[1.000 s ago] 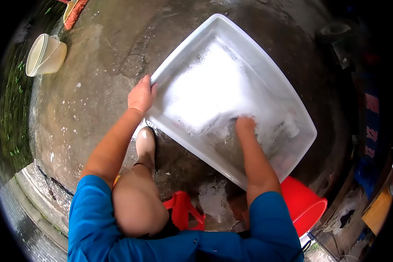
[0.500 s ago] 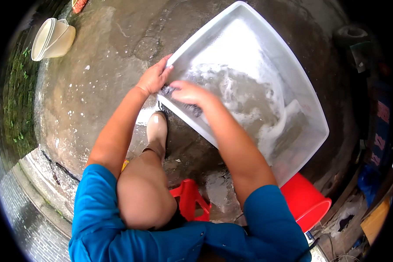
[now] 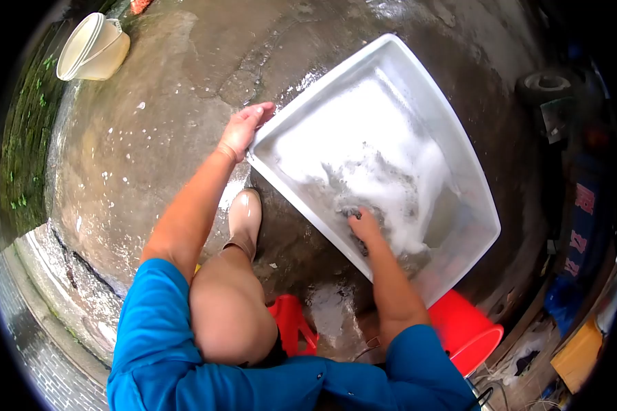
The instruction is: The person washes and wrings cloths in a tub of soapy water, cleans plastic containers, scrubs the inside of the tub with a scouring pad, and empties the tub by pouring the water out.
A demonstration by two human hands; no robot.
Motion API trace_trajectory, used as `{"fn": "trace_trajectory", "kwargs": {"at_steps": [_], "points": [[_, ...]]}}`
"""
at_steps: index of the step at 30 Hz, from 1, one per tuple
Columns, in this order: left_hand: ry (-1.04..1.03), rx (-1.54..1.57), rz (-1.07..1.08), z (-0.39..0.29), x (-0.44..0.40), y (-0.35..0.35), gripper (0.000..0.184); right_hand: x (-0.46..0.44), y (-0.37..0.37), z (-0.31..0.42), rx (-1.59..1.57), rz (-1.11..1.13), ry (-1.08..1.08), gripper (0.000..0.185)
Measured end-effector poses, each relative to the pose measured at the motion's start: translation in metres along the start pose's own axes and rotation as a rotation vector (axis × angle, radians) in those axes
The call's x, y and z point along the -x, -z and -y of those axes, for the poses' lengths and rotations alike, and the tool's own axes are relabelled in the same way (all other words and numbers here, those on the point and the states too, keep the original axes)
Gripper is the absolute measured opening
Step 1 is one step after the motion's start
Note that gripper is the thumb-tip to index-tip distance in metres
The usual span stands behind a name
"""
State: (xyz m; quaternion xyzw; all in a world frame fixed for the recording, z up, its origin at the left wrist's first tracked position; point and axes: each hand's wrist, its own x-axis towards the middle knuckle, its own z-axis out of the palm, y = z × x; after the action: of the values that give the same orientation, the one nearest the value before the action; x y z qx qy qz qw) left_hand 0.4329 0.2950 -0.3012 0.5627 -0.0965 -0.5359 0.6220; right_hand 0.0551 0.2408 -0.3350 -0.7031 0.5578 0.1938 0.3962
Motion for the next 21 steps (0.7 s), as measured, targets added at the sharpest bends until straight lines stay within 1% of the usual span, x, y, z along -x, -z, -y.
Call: {"fn": "trace_trajectory", "kwargs": {"at_steps": [1,3,5,7,9,10,11,13,14,15,16,17,18,19,21], "points": [[-0.009,-0.026,-0.011,-0.001,0.002,-0.001,0.030,-0.006,-0.001,0.013,0.009,-0.002,0.012,0.039],[-0.030,-0.050,0.003,-0.002,0.007,-0.003,0.032,-0.015,-0.011,0.045,-0.596,0.281,-0.117,0.040],[-0.038,-0.016,0.020,-0.005,0.008,-0.001,0.033,0.007,0.031,0.127,-0.779,0.284,-0.183,0.037],[-0.050,0.018,0.044,-0.012,0.010,-0.004,0.034,-0.004,0.037,0.156,-1.024,0.263,0.036,0.035],[0.003,0.128,0.078,-0.023,0.012,-0.008,0.039,0.004,0.040,0.195,-0.792,0.052,0.432,0.030],[0.019,0.148,0.066,-0.025,0.010,-0.011,0.043,0.008,0.039,0.217,-0.414,-0.322,0.807,0.030],[0.015,0.157,0.066,-0.025,0.008,-0.010,0.043,0.020,0.038,0.244,-0.337,-0.358,0.814,0.032],[0.179,0.268,0.134,-0.019,0.000,-0.002,0.047,0.025,0.036,0.278,0.061,-0.505,0.953,0.032],[0.113,0.436,0.190,-0.011,-0.002,0.002,0.051,0.009,0.033,0.286,0.120,-0.515,0.984,0.019],[0.132,0.365,0.078,-0.017,0.005,-0.002,0.055,-0.012,0.036,0.290,0.213,-0.406,0.782,0.020],[0.066,0.233,0.065,-0.016,0.010,-0.005,0.057,-0.034,0.047,0.285,0.196,-0.392,0.650,0.027],[0.008,0.100,0.051,-0.014,0.014,-0.005,0.059,-0.054,0.056,0.279,0.012,-0.459,0.634,0.026],[0.004,-0.039,0.131,-0.012,0.013,-0.003,0.056,-0.070,0.070,0.277,0.269,-0.637,0.653,0.025],[-0.125,-0.328,0.114,-0.010,0.018,-0.008,0.051,-0.085,0.090,0.275,0.282,-0.675,0.566,0.026],[-0.127,-0.864,0.082,-0.023,0.030,-0.019,0.051,-0.103,0.132,0.267,0.142,-0.718,0.430,0.030]]}}
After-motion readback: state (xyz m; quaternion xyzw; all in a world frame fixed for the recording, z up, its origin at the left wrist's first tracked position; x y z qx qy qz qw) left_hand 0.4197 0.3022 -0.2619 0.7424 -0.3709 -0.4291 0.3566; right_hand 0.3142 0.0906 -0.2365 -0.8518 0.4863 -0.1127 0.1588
